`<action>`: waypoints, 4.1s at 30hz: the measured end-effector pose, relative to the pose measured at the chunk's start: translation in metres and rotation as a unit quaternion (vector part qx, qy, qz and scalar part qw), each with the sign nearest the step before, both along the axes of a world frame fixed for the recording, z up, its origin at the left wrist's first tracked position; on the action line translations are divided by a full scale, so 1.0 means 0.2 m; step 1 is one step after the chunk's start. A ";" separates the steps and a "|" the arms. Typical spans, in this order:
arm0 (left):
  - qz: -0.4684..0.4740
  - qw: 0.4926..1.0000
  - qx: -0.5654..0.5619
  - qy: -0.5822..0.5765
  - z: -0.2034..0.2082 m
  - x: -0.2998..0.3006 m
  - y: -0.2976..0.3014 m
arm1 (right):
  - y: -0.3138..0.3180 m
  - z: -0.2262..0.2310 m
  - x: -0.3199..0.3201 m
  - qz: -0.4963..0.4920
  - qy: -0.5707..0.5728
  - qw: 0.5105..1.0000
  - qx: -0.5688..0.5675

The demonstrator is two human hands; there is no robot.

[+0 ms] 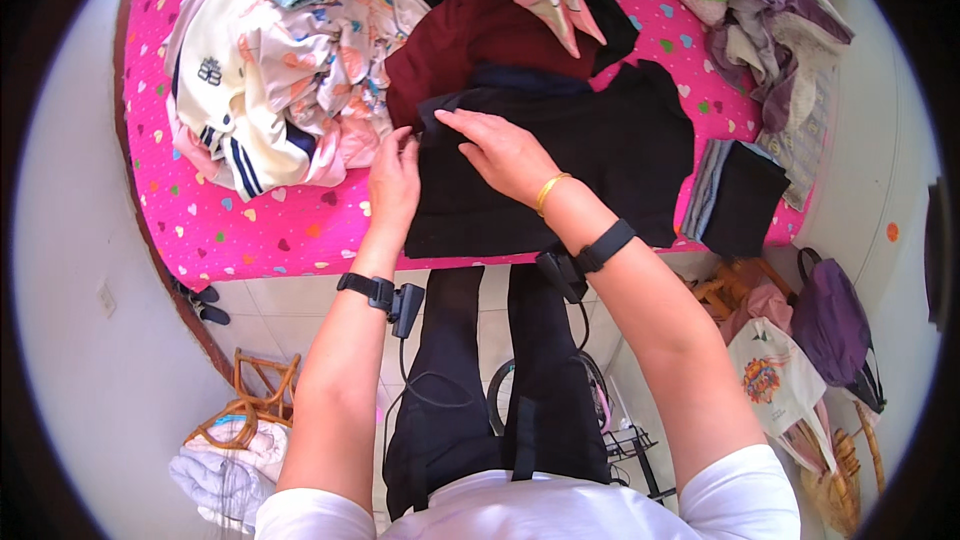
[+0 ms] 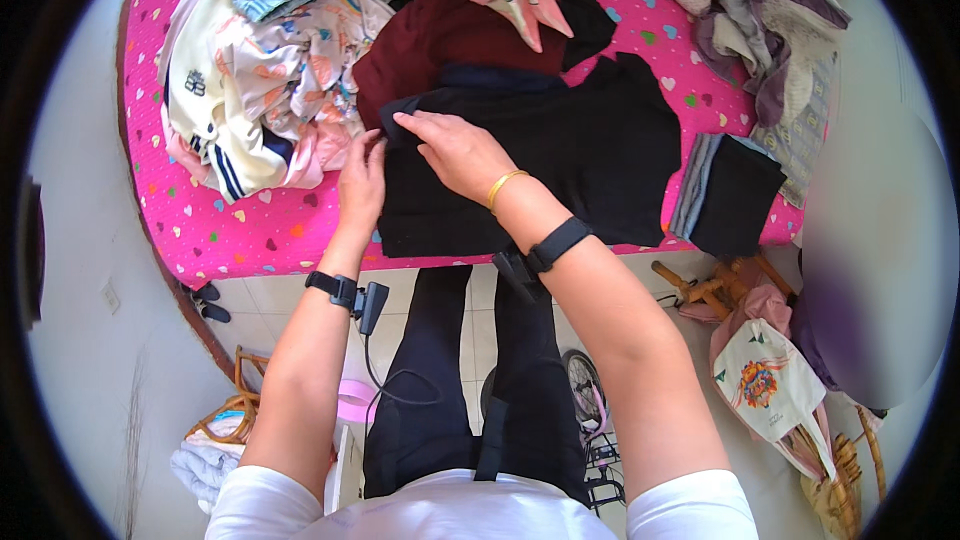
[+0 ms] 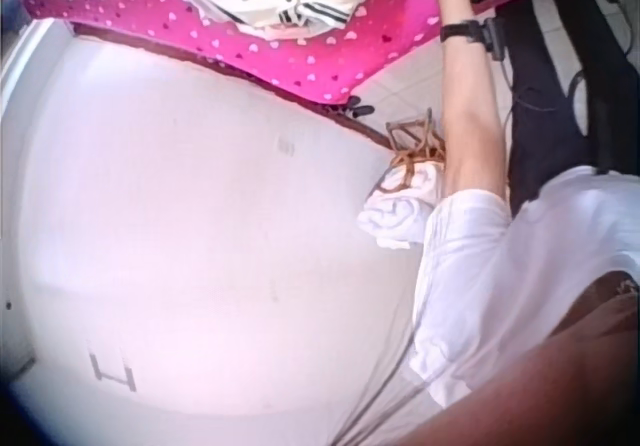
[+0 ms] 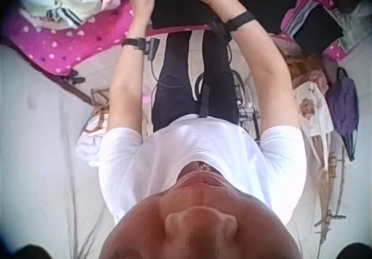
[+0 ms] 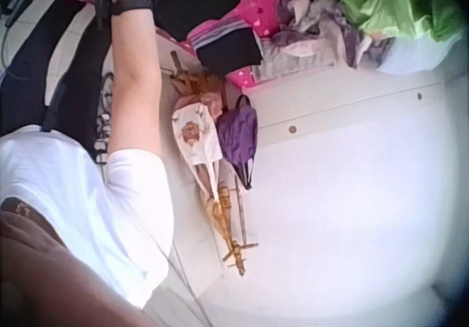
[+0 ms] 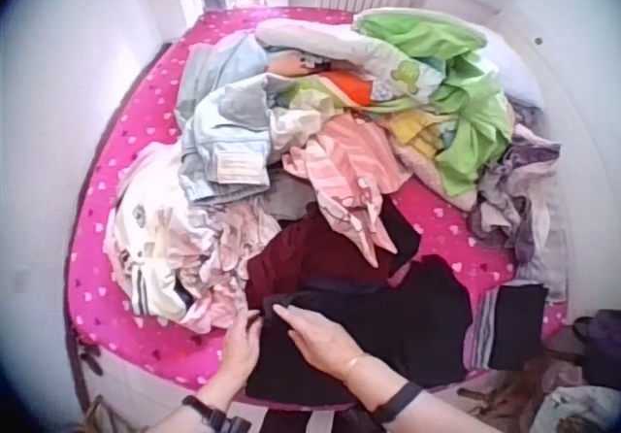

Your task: The person picks up and folds a pair of black trousers and then a black shirt on a bed, placing each folded item onto a stack.

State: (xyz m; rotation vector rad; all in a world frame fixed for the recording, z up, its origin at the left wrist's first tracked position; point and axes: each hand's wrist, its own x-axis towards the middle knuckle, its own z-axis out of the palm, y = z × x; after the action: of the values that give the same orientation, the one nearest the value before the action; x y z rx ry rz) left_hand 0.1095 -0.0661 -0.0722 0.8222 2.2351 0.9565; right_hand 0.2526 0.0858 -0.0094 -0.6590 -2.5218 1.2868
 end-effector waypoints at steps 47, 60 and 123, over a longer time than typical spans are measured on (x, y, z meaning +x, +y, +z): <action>-0.509 0.804 -0.088 0.294 -0.08 1.59 0.96 | -0.17 -0.32 2.15 -0.288 -0.247 0.921 -0.091; -0.619 0.705 0.104 0.330 0.15 1.53 0.55 | -0.15 -0.39 2.20 -0.313 -0.234 0.917 -0.079; -0.223 0.953 -0.015 0.205 -0.04 0.88 0.99 | 1.02 -0.44 1.46 -0.334 -0.019 0.929 -0.155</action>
State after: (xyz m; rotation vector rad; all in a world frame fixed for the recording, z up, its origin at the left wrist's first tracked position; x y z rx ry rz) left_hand 0.2852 0.1312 -0.0800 1.5448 2.2313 0.5690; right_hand 0.5439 0.2906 -0.0977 -1.4604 -1.8383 1.3912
